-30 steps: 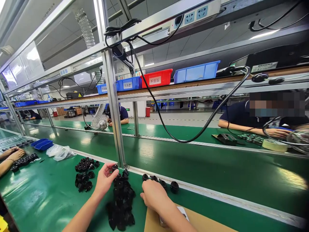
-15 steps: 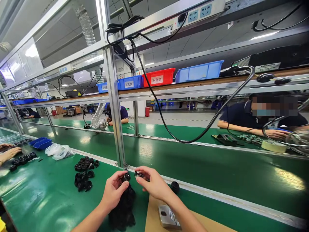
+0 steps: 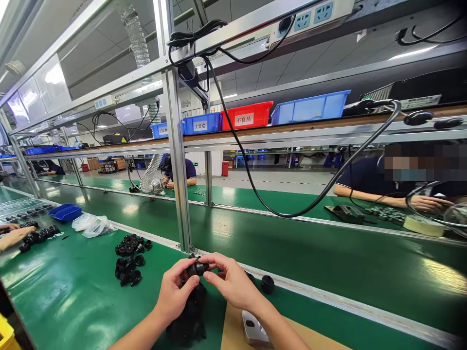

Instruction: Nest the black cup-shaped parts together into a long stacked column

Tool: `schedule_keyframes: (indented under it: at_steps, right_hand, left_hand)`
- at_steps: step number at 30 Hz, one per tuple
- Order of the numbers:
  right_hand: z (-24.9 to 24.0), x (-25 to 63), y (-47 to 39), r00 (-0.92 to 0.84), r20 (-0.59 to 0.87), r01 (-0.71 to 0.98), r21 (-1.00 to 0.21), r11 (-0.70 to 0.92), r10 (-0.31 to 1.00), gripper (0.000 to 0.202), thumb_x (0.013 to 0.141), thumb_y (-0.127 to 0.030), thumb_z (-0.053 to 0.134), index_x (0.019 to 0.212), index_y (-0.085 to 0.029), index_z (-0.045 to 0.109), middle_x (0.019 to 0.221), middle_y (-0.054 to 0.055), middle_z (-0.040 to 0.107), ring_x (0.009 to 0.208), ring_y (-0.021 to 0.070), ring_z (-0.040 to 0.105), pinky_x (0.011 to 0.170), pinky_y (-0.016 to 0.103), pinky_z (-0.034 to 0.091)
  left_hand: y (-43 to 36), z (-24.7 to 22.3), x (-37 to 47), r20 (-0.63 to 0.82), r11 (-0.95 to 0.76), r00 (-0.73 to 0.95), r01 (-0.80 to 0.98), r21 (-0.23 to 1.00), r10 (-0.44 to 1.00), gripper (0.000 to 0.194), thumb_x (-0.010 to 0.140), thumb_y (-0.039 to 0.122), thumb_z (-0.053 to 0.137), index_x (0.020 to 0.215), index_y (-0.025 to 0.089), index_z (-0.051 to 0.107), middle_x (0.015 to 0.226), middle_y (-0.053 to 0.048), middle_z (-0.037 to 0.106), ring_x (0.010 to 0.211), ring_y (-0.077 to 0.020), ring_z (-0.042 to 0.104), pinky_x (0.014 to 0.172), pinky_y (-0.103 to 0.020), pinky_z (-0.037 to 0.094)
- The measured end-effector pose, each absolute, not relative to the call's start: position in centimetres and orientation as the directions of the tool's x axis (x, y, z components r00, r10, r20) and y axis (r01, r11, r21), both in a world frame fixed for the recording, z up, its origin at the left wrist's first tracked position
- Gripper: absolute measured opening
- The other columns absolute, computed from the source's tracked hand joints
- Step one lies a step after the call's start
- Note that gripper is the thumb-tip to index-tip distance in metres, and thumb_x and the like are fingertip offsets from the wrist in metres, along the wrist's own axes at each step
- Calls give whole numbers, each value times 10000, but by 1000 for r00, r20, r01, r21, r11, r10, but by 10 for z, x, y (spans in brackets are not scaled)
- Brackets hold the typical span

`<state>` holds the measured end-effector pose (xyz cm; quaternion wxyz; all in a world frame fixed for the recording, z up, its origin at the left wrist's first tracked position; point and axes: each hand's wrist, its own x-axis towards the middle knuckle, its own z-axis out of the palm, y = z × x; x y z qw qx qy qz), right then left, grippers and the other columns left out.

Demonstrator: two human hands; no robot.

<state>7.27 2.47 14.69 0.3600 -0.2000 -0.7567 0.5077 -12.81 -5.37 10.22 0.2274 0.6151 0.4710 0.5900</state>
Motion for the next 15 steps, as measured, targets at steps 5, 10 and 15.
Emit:
schedule_keyframes:
  at_steps: [5, 10, 15]
  right_hand:
    - [153, 75, 21, -663, 347, -15, -892, 452, 663, 331, 872, -210, 662, 1181, -271, 763, 1232, 53, 734, 1059, 232, 685, 807, 317, 582]
    - [154, 78, 21, -705, 395, -5, -833, 553, 589, 330, 891, -152, 610, 1169, -257, 753, 1248, 60, 719, 1128, 226, 676, 870, 307, 600]
    - [154, 79, 20, -711, 415, 110, -732, 673, 567, 291, 953, -205, 602, 1215, -254, 718, 1187, 61, 756, 1092, 244, 690, 891, 326, 561]
  left_hand:
    - [-56, 106, -127, 524, -440, -138, 392, 808, 840, 364, 946, 373, 760, 1297, 273, 763, 1266, -96, 761, 1172, -314, 698, 1030, -412, 568]
    - [-56, 106, -128, 512, -431, -116, 403, 807, 851, 343, 937, 369, 771, 1264, 266, 781, 1228, -93, 781, 1127, -309, 717, 1010, -409, 581]
    - [-57, 106, -127, 523, -435, -105, 431, 791, 846, 337, 925, 355, 788, 1255, 287, 789, 1200, -81, 793, 1094, -297, 725, 988, -398, 582]
